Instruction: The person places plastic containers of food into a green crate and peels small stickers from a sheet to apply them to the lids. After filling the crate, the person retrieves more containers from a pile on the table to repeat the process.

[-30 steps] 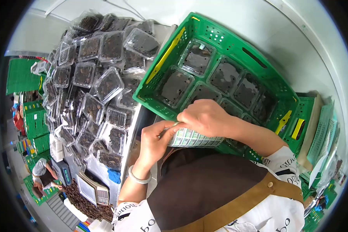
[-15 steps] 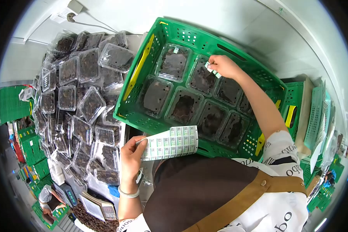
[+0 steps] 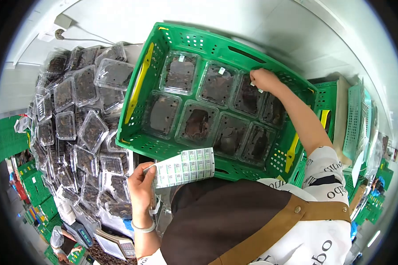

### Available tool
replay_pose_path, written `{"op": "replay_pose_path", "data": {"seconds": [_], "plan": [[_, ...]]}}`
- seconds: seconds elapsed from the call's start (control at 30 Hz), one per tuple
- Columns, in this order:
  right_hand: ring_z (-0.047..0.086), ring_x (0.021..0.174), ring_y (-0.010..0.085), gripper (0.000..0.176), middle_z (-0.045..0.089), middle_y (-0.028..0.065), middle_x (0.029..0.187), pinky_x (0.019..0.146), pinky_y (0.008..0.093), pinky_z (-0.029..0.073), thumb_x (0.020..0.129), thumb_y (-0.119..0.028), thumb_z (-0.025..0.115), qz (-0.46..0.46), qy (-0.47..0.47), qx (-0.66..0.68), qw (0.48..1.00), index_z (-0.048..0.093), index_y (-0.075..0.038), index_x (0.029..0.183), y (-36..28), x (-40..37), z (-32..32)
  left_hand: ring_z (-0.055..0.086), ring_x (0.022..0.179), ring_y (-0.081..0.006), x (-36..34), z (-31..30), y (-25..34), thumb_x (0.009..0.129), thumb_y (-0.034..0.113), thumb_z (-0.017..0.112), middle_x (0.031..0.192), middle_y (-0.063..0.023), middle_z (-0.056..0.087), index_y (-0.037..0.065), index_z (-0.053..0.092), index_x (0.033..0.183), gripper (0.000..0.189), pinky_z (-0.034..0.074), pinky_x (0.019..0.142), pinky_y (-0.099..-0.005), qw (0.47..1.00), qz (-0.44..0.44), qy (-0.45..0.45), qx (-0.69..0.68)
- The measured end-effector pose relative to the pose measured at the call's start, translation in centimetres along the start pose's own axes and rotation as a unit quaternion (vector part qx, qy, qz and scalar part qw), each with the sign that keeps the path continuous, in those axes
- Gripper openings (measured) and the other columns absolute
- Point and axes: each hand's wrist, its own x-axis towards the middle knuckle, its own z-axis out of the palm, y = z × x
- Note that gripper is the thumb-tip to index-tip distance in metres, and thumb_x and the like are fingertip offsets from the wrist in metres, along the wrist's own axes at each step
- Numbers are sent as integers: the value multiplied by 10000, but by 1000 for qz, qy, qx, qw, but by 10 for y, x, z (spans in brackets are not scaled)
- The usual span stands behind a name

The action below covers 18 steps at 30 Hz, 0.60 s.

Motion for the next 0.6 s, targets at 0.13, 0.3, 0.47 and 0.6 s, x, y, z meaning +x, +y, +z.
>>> {"op": "replay_pose_path", "data": {"seconds": [0.13,0.3,0.47,0.6], "plan": [[643,801,385,250,649,166,804,670,501,495,843,-178,660,32,64,-88,994,540,-51,1022,-7,-14,1,532,800,-52,2,7,3,934,74,613,871,-2,645,-26,650,1037,148,428,724,-200,999,22,-14,32],[613,883,376,265,622,186,888,732,473,469,888,-153,616,-2,-58,101,993,474,-50,1087,37,-61,-30,530,790,-42,1,3,-3,935,70,609,872,2,647,-26,649,1037,146,427,721,-193,1000,23,-9,1],[595,935,371,275,615,184,949,780,464,454,850,-71,609,5,-106,137,985,470,-50,1086,64,-81,-22,536,801,-48,0,8,-4,933,80,616,879,-2,649,-27,649,1037,153,426,729,-195,1000,24,-8,-7],[612,912,377,307,624,177,921,762,475,471,815,-40,617,-66,-3,6,998,481,-61,1089,79,-76,14,537,814,-51,-1,16,-7,931,87,625,881,-6,650,-26,651,1037,157,423,736,-198,999,33,-18,-7]]}}
